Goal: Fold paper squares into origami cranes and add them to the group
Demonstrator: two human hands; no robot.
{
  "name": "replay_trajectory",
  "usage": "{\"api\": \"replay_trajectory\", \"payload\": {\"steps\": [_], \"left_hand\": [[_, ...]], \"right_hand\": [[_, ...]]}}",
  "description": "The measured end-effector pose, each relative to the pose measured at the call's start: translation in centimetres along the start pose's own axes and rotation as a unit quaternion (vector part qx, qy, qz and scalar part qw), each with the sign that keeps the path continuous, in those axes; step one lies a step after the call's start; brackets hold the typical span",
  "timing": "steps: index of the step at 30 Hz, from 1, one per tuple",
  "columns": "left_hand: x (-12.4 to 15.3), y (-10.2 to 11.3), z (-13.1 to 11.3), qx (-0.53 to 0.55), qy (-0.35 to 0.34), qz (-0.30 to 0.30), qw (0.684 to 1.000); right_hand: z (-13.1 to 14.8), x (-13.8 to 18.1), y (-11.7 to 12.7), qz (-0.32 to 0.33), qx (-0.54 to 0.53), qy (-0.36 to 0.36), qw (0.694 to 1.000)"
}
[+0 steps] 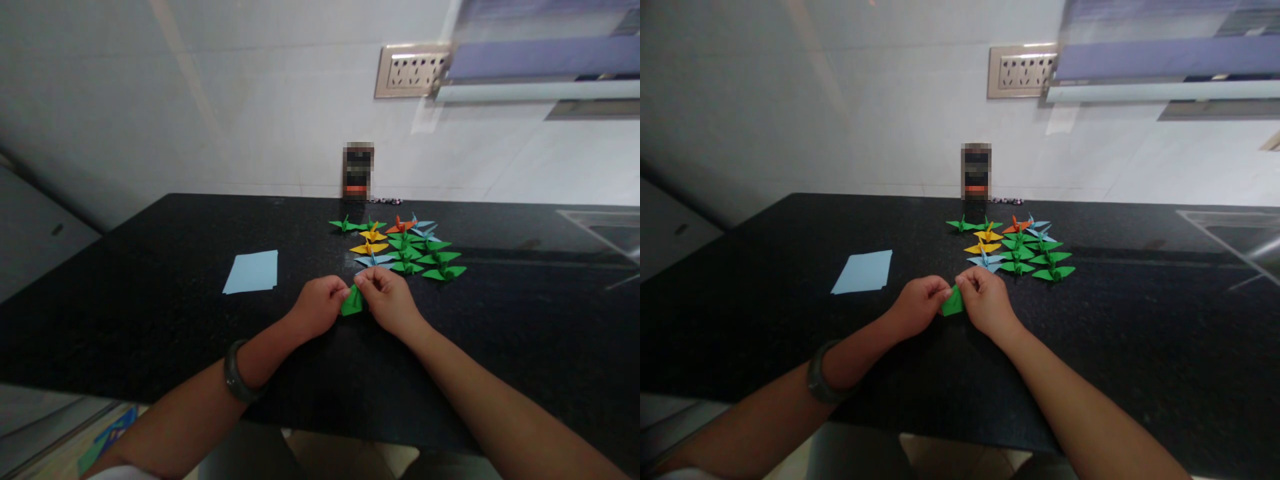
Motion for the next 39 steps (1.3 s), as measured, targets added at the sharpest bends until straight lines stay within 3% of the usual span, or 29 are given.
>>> {"api": "replay_trajectory", "payload": {"steps": [6,9,13,15,21,25,29,32,36,39], "left_hand": [[0.3,0.5,-0.6,-0.015,-0.007,-0.036,0.999],[0.3,0.1,-0.3,0.014,0.003,-0.026,1.0],[0.2,-0.8,0.0,0.089,0.022,0.043,0.995],[0.2,-0.8,0.0,0.1,0.021,0.046,0.994],[0.2,-0.3,0.5,0.22,0.076,-0.022,0.972],[0.2,-0.4,0.5,0.294,0.112,-0.029,0.949],[0.1,-0.3,0.7,0.329,0.133,-0.007,0.935],[0.1,-0.1,1.2,0.349,0.144,-0.025,0.926],[0.2,-0.4,1.5,0.422,0.169,-0.06,0.889],[0.3,-0.8,1.2,0.424,0.161,-0.036,0.89]], "right_hand": [[-0.1,0.2,-0.9,0.046,-0.118,-0.067,0.99],[0.0,0.2,-0.8,0.041,-0.089,-0.049,0.994],[0.5,0.1,-0.2,-0.01,-0.031,0.004,0.999],[0.6,0.0,-0.2,-0.01,-0.023,0.008,1.0],[-0.3,0.2,-1.0,0.084,-0.103,-0.071,0.989],[0.0,0.0,-0.3,0.087,-0.011,-0.011,0.996],[0.2,0.3,-0.6,0.165,0.057,0.024,0.984],[0.1,0.3,-0.5,0.164,0.035,-0.006,0.986],[-0.3,0.2,-0.3,0.165,-0.024,-0.084,0.982],[-0.6,-0.2,0.2,0.117,-0.049,-0.097,0.987]]}}
Point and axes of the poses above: each hand's wrist, its own x-axis away from the middle knuckle, its own y-axis out of the back of the hand, z = x × y, the point moved 5 cm from there along -x, towards the middle knuckle, and after that the axes turned 8 degrees about -x, right-handed, at the moved point
